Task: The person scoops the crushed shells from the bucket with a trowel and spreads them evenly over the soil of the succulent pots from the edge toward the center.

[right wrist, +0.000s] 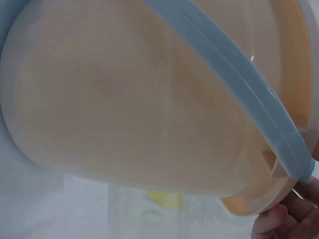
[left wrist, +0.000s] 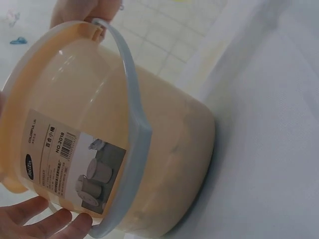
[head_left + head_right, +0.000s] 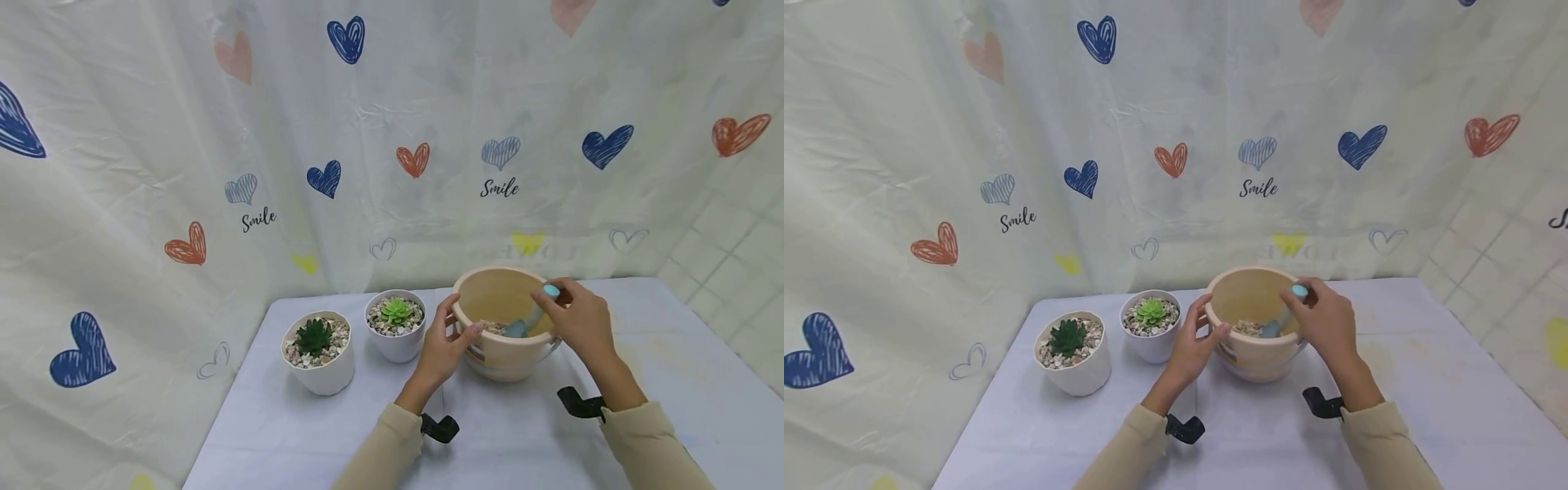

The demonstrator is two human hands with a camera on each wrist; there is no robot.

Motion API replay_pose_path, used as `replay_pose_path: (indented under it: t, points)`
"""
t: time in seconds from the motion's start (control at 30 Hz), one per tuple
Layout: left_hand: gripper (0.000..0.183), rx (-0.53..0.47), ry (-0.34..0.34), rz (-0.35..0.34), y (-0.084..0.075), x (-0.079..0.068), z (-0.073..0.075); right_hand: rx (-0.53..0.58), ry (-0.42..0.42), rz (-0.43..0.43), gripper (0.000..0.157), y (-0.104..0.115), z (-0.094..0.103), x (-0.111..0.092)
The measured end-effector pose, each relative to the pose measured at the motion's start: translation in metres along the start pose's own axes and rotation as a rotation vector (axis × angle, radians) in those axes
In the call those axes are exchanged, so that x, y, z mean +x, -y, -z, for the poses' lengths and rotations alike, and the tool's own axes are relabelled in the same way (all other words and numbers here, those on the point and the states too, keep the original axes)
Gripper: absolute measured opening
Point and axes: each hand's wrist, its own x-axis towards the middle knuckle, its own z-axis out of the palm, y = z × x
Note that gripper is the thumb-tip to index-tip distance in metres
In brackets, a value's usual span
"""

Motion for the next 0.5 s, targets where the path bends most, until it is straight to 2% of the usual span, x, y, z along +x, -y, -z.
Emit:
replay_pose_path:
  t: [0.1,0.3,0.4,0.5]
  points:
    - [0.072,0.034,0.007,-0.009,-0.001,0.001,0.003,0.022,-0.053,-0.004,0.038,-0.003,0.001,0.001]
    - [0.075,0.125,0.065,-0.038,-0.006,-0.002,0.016,0.068,-0.074,-0.017,0.043,-0.011,0.008,0.002]
    - [0.075,0.183,0.095,-0.045,-0.012,-0.007,0.028,0.068,-0.078,-0.032,0.045,-0.015,0.015,0.002]
    - [0.071,0.303,0.151,-0.055,-0.027,-0.015,0.048,0.076,-0.098,-0.039,0.043,-0.020,0.023,0.004]
